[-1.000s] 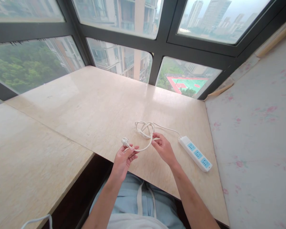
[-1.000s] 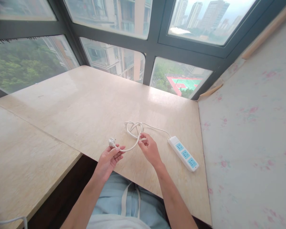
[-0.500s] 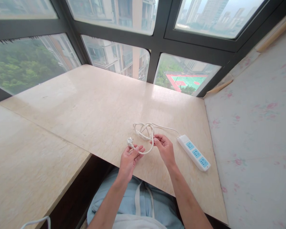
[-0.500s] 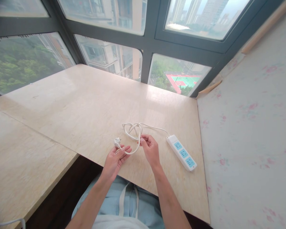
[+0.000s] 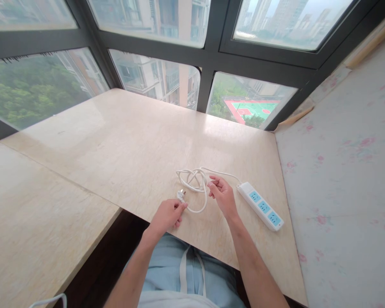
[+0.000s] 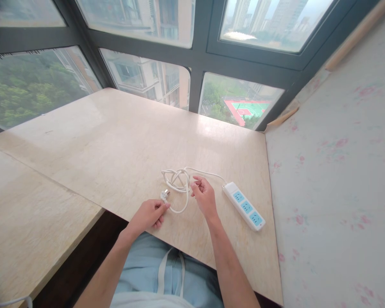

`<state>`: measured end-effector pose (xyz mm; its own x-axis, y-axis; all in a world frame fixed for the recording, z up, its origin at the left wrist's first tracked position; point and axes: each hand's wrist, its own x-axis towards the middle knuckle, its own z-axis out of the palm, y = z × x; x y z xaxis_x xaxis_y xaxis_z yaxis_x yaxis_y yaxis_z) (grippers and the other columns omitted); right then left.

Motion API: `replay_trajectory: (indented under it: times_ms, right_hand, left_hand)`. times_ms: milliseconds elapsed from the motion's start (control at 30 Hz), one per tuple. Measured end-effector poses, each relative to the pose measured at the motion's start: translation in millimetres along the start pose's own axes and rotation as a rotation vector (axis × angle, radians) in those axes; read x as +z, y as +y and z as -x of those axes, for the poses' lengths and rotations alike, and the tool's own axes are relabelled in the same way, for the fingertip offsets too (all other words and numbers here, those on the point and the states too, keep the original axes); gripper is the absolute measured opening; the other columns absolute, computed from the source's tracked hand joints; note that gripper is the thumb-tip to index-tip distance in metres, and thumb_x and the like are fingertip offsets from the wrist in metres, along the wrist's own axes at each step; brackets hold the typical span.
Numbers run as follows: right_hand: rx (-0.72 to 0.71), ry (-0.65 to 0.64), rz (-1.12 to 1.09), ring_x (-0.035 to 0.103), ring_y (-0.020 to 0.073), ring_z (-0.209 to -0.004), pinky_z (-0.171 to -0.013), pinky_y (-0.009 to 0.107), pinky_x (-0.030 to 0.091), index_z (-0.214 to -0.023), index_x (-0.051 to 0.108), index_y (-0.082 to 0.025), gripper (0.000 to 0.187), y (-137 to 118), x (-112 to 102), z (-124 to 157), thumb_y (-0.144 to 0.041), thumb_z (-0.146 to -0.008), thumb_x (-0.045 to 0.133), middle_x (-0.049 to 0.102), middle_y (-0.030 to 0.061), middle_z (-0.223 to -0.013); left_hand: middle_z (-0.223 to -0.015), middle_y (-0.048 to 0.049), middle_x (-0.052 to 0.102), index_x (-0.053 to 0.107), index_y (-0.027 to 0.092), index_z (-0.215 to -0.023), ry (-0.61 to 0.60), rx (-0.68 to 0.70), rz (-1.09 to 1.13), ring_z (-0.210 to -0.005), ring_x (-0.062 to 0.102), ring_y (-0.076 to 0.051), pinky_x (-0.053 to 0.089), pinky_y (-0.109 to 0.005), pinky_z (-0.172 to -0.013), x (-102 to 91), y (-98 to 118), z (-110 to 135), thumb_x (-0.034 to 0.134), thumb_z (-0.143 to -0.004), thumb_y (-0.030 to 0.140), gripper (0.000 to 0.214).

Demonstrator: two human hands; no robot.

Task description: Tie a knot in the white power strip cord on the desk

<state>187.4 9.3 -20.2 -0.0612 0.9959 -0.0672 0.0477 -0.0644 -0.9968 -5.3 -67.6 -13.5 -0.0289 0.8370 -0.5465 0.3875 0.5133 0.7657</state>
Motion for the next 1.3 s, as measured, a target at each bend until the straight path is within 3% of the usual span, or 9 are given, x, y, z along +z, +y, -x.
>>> replay_trajectory:
  times_ms: [133,267,367,500,633,767,933,1167,1300]
  right_hand:
    - [-0.045,-0.025,0.128,0.052,0.0116,-0.054,-0.050,0.025,0.045,-0.097,0.070,-0.016,0.035,-7,-5,-15,-0.044,-0.078,0.061,0.065,0.0025,-0.074]
    - [-0.049,-0.141,0.217,0.048,0.0109,-0.050,-0.048,0.023,0.039,-0.080,0.073,-0.017,0.030,-15,-6,-30,-0.045,-0.078,0.060,0.061,-0.0003,-0.062]
    - [0.031,-0.220,0.194,0.040,0.0086,-0.043,-0.042,0.022,0.030,-0.069,0.069,-0.017,0.032,-18,-6,-38,-0.047,-0.077,0.062,0.052,-0.0028,-0.052]
    - [0.129,-0.334,0.082,0.033,0.0064,-0.041,-0.040,0.021,0.021,-0.067,0.065,-0.016,0.035,-22,-8,-40,-0.051,-0.073,0.066,0.045,-0.0052,-0.049]
    - [0.207,-0.396,-0.019,0.025,0.0047,-0.040,-0.041,0.021,0.015,-0.070,0.063,-0.017,0.036,-24,-8,-37,-0.053,-0.070,0.069,0.036,-0.0088,-0.048]
    - [0.176,-0.387,-0.003,0.027,0.0046,-0.040,-0.041,0.020,0.016,-0.071,0.061,-0.017,0.036,-20,-4,-34,-0.052,-0.073,0.066,0.038,-0.0089,-0.048]
    - [0.136,-0.320,0.051,0.034,0.0056,-0.040,-0.039,0.020,0.022,-0.070,0.057,-0.018,0.034,-18,2,-33,-0.051,-0.076,0.061,0.046,-0.0070,-0.049]
    - [0.095,-0.267,0.094,0.042,0.0067,-0.039,-0.038,0.019,0.029,-0.071,0.055,-0.018,0.032,-20,-2,-29,-0.049,-0.078,0.060,0.052,-0.0054,-0.050]
    - [0.114,-0.242,0.075,0.045,0.0078,-0.037,-0.037,0.019,0.031,-0.070,0.054,-0.019,0.031,-17,-3,-27,-0.049,-0.076,0.061,0.052,-0.0054,-0.048]
  left_hand:
    - [-0.053,0.0001,0.060,0.058,0.018,-0.066,0.218,0.163,-0.108,-0.045,0.057,-0.014,0.041,-0.024,-0.047,-7.5,19,15,0.051,-0.086,0.051,0.039]
    - [-0.071,-0.0024,0.066,0.068,0.020,-0.086,0.390,0.459,-0.067,-0.058,0.057,-0.014,0.043,-0.024,-0.056,-0.2,41,21,0.055,-0.087,0.038,0.022]
    - [-0.090,-0.0057,0.068,0.069,0.023,-0.103,0.422,0.663,-0.080,-0.063,0.057,-0.014,0.047,-0.025,-0.064,7.8,52,10,0.055,-0.087,0.027,0.021]
    - [-0.111,-0.0076,0.062,0.069,0.028,-0.111,0.340,0.793,-0.202,-0.077,0.060,-0.015,0.049,-0.026,-0.070,6.3,61,-16,0.050,-0.087,0.014,0.033]
    - [-0.115,-0.0057,0.060,0.069,0.034,-0.111,0.262,0.847,-0.401,-0.076,0.061,-0.015,0.048,-0.027,-0.070,-1.6,64,-34,0.053,-0.084,0.012,0.038]
    - [-0.118,-0.0071,0.062,0.068,0.032,-0.112,0.261,0.840,-0.545,-0.080,0.062,-0.018,0.046,-0.028,-0.070,-4.7,63,-39,0.057,-0.084,0.016,0.034]
    - [-0.120,-0.0077,0.064,0.071,0.027,-0.099,0.234,0.830,-0.436,-0.088,0.063,-0.019,0.047,-0.027,-0.074,-4.8,59,-44,0.052,-0.089,0.023,0.021]
    - [-0.131,-0.0081,0.059,0.060,0.029,-0.124,0.269,0.838,-0.559,-0.086,0.064,-0.018,0.048,-0.027,-0.073,2.2,52,-44,0.044,-0.092,0.024,0.036]
    - [-0.136,-0.0080,0.055,0.057,0.031,-0.130,0.211,0.833,-0.487,-0.085,0.064,-0.017,0.049,-0.025,-0.072,3.1,47,-45,0.048,-0.089,0.020,0.043]
